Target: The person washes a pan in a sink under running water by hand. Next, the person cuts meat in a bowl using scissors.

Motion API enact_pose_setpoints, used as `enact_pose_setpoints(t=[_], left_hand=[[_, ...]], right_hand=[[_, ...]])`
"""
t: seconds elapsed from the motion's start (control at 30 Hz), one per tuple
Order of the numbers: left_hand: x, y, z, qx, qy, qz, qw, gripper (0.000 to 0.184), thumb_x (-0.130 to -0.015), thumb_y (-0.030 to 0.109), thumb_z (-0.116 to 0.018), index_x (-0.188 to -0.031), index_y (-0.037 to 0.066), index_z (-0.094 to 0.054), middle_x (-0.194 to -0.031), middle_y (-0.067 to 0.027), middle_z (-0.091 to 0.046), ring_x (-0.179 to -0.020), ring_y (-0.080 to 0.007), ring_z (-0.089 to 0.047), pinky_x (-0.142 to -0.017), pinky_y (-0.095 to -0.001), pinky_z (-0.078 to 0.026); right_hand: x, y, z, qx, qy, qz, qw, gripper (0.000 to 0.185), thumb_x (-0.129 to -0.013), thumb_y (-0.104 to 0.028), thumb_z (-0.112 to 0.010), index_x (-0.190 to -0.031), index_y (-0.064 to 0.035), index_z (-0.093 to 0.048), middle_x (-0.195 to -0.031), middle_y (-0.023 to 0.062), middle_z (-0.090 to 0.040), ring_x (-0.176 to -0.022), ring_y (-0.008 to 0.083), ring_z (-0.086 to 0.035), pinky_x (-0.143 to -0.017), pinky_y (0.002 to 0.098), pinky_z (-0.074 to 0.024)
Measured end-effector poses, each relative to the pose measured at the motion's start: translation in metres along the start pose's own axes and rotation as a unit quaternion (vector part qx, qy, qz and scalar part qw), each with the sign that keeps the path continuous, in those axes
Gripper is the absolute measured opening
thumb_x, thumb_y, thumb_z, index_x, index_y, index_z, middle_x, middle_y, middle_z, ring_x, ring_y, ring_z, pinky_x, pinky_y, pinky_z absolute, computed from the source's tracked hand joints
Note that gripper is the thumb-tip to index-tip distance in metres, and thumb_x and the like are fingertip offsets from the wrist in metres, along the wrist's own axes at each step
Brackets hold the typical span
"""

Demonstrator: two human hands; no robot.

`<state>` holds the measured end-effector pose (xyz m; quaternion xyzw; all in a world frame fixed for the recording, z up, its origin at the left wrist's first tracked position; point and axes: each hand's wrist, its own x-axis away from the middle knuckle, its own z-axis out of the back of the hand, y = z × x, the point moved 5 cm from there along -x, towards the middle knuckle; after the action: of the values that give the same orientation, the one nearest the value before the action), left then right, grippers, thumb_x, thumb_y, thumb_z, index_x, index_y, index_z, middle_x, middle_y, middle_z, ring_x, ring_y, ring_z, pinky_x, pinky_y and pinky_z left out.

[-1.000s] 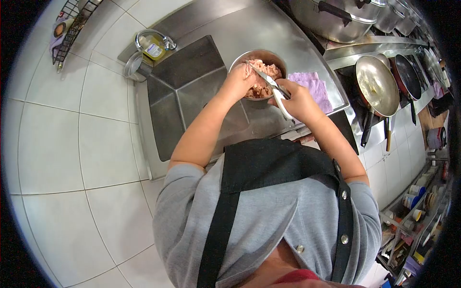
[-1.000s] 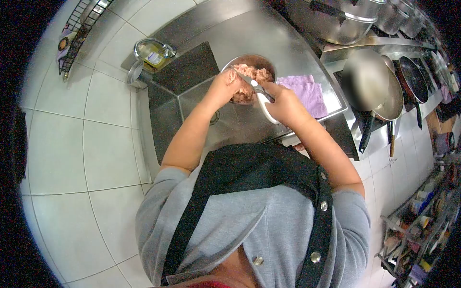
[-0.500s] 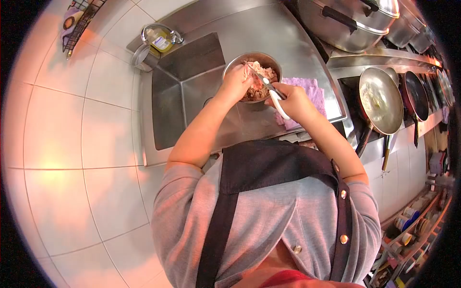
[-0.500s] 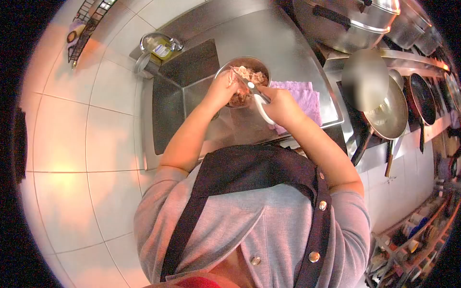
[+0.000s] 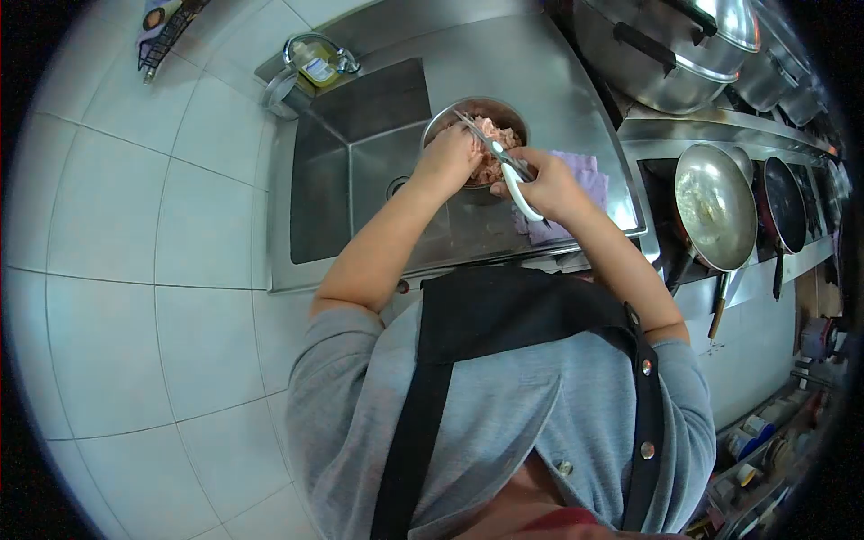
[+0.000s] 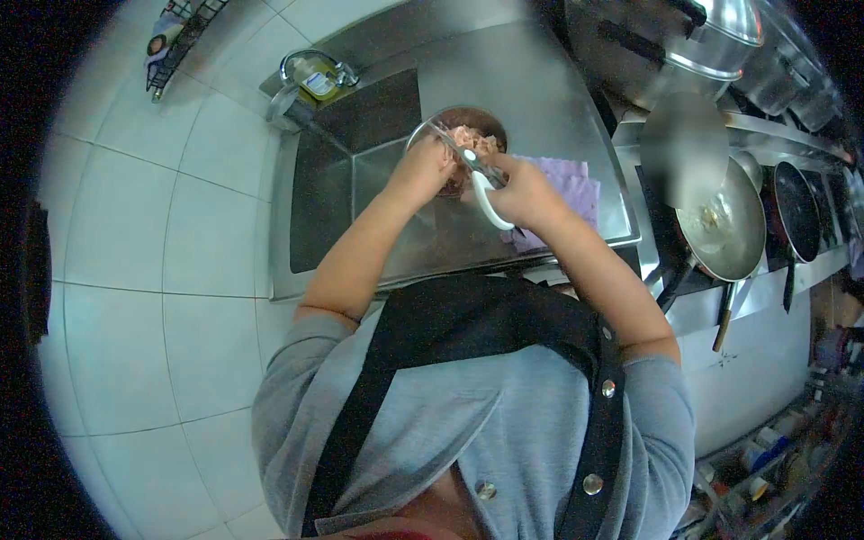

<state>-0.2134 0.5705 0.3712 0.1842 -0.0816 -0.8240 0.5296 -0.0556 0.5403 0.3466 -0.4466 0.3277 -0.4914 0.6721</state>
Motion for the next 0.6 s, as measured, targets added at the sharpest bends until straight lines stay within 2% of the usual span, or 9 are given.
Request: enact_pose_setpoints(t=[0.13,0.23,0.27,0.3,0.33,0.4,0.43,0.57,0.6], left_hand=[[0.004,-0.007,-0.002,0.047,0.0,-0.023,0.999,0.023,-0.08,0.01,-0.055,-0.101,0.0,-0.055,-0.098,-0.0207,-0.056,-0.094,-0.0391,-0.054,-0.082,-0.0437,-0.045],[0.006,-0.011,0.002,0.067,0.007,-0.034,0.997,0.022,-0.081,0.01,-0.055,-0.101,0.001,-0.056,-0.097,-0.0202,-0.056,-0.093,-0.0389,-0.054,-0.079,-0.0435,-0.045],[0.006,-0.013,0.005,0.069,0.007,-0.04,0.997,0.022,-0.081,0.01,-0.055,-0.101,0.001,-0.056,-0.097,-0.0202,-0.056,-0.093,-0.0389,-0.054,-0.079,-0.0435,-0.045],[0.005,-0.011,0.015,0.102,0.025,-0.056,0.993,0.022,-0.082,0.01,-0.055,-0.101,0.001,-0.056,-0.095,-0.0193,-0.056,-0.091,-0.0381,-0.055,-0.078,-0.0426,-0.045],[0.006,-0.012,0.02,0.135,0.041,-0.071,0.988,0.021,-0.083,0.011,-0.055,-0.102,0.002,-0.056,-0.094,-0.0183,-0.056,-0.089,-0.0373,-0.056,-0.077,-0.0417,-0.045],[0.004,-0.023,0.014,0.157,0.038,-0.075,0.984,0.021,-0.083,0.011,-0.054,-0.102,0.003,-0.056,-0.092,-0.0178,-0.056,-0.087,-0.0363,-0.056,-0.076,-0.0407,-0.045],[0.001,-0.028,0.011,0.173,0.038,-0.08,0.981,0.021,-0.084,0.011,-0.054,-0.103,0.003,-0.056,-0.091,-0.0174,-0.056,-0.085,-0.0353,-0.057,-0.075,-0.0397,-0.045],[-0.004,-0.033,0.001,0.175,0.01,-0.09,0.98,0.019,-0.085,0.011,-0.054,-0.102,0.003,-0.057,-0.093,-0.0131,-0.058,-0.084,-0.0263,-0.059,-0.075,-0.0372,-0.046],[-0.006,-0.036,-0.007,0.25,-0.063,-0.066,0.964,0.021,-0.086,0.012,-0.054,-0.104,0.002,-0.057,-0.097,-0.011,-0.059,-0.088,-0.022,-0.058,-0.078,-0.035,-0.045]], right_hand=[[0.007,0.001,-0.008,0.01,0.018,0.007,1.0,0.044,-0.069,-0.021,-0.08,-0.104,0.0001,-0.062,-0.065,0.0019,-0.058,-0.06,0.0066,-0.048,-0.056,0.0246,-0.0418],[0.013,-0.017,-0.005,0.06,0.071,0.062,0.994,0.037,-0.073,-0.02,-0.078,-0.101,-0.0007,-0.064,-0.064,0.0023,-0.058,-0.055,0.0064,-0.05,-0.049,0.0235,-0.0409],[0.017,-0.017,-0.007,-0.095,0.0,-0.044,0.995,0.036,-0.076,-0.023,-0.075,-0.102,-0.0011,-0.063,-0.062,0.0032,-0.057,-0.051,0.0076,-0.05,-0.044,0.0234,-0.04],[0.022,-0.019,-0.016,-0.247,-0.071,-0.147,0.955,0.035,-0.079,-0.026,-0.072,-0.103,-0.0016,-0.063,-0.061,0.004,-0.056,-0.047,0.0087,-0.051,-0.04,0.0232,-0.0391],[0.023,-0.019,-0.019,-0.246,-0.066,-0.149,0.955,0.035,-0.079,-0.026,-0.072,-0.103,-0.0016,-0.063,-0.061,0.004,-0.056,-0.047,0.0087,-0.051,-0.04,0.0232,-0.0391],[0.021,-0.016,-0.029,-0.401,-0.062,-0.15,0.902,0.036,-0.084,-0.033,-0.066,-0.103,-0.0031,-0.06,-0.058,0.0045,-0.054,-0.04,0.0116,-0.049,-0.032,0.0238,-0.0349],[0.019,-0.012,-0.034,-0.44,-0.085,-0.154,0.88,0.038,-0.08,-0.039,-0.069,-0.094,-0.0058,-0.057,-0.067,0.0057,-0.057,-0.047,0.0117,-0.053,-0.038,0.0234,-0.0405],[0.021,-0.015,-0.044,-0.439,-0.107,-0.127,0.883,0.05,-0.078,-0.049,-0.067,-0.099,-0.0057,-0.055,-0.072,0.0058,-0.057,-0.058,0.0174,-0.057,-0.05,0.03,-0.045],[0.023,-0.014,-0.044,-0.438,-0.102,-0.128,0.884,0.05,-0.078,-0.049,-0.067,-0.099,-0.0057,-0.055,-0.072,0.0058,-0.057,-0.058,0.0174,-0.057,-0.05,0.03,-0.045]])
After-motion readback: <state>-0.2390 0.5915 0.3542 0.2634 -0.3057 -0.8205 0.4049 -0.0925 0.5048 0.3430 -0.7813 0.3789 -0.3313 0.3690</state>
